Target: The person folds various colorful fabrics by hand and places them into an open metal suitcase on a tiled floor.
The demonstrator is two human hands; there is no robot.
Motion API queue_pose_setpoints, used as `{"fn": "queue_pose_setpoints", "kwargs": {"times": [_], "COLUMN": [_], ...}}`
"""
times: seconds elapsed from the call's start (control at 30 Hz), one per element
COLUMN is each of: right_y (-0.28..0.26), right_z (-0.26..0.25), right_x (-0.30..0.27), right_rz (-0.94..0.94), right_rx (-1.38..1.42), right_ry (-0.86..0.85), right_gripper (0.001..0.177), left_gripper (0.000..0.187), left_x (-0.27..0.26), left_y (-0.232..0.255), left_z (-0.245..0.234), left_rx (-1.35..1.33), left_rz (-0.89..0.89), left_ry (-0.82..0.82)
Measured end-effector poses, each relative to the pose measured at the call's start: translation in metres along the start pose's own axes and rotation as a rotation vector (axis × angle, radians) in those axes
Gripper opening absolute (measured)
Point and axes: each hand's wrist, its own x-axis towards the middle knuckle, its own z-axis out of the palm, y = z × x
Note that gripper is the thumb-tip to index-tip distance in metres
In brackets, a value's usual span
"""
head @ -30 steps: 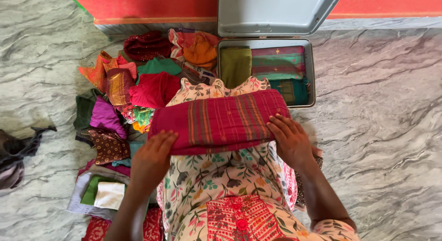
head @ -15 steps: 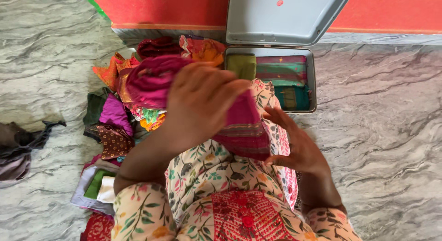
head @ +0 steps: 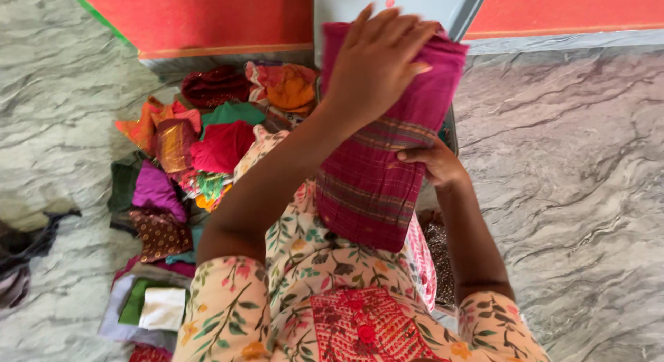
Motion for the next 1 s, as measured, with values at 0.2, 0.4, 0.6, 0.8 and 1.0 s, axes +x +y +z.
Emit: {"fn": "queue_pose_setpoints", "kwargs": {"times": [0.2,0.4,0.6,0.8,1.0], "right_y": [0.024,0.013,0.066,0.088,0.111], "right_z": [-0.076,-0.100,-0.175,-0.177,-0.173], "right_x": [-0.005,0.042,0.119,0.175,0.196], "right_rz": [-0.114,-0.244,-0.310,-0.193,-0.077], "right_rx": [0.438,0.656,0.707,0.790,0.833], "right_ry": [0.273,0.358,0.437,0.602,0.669], "right_gripper": [0.020,0.023,0.028,0.040,0.050], "left_gripper": [0.070,0.101,0.098,0.072,0.057], "left_x": [-0.084,-0.173,-0.205,-0.214,-0.244], "left_y": [-0.066,-0.121,-0.124,-0.130,-0.130], "left_z": [0.044,0.153,0.207,0.290,0.335], "left_rx": [-0.399,-0.884,-1.487,-1.750,-1.677], "left_rz": [-0.568,-1.181,-1.634,-1.741,-1.802], "left_ry": [-0.345,-0.596,-0.564,-0.418,-0.216]}}
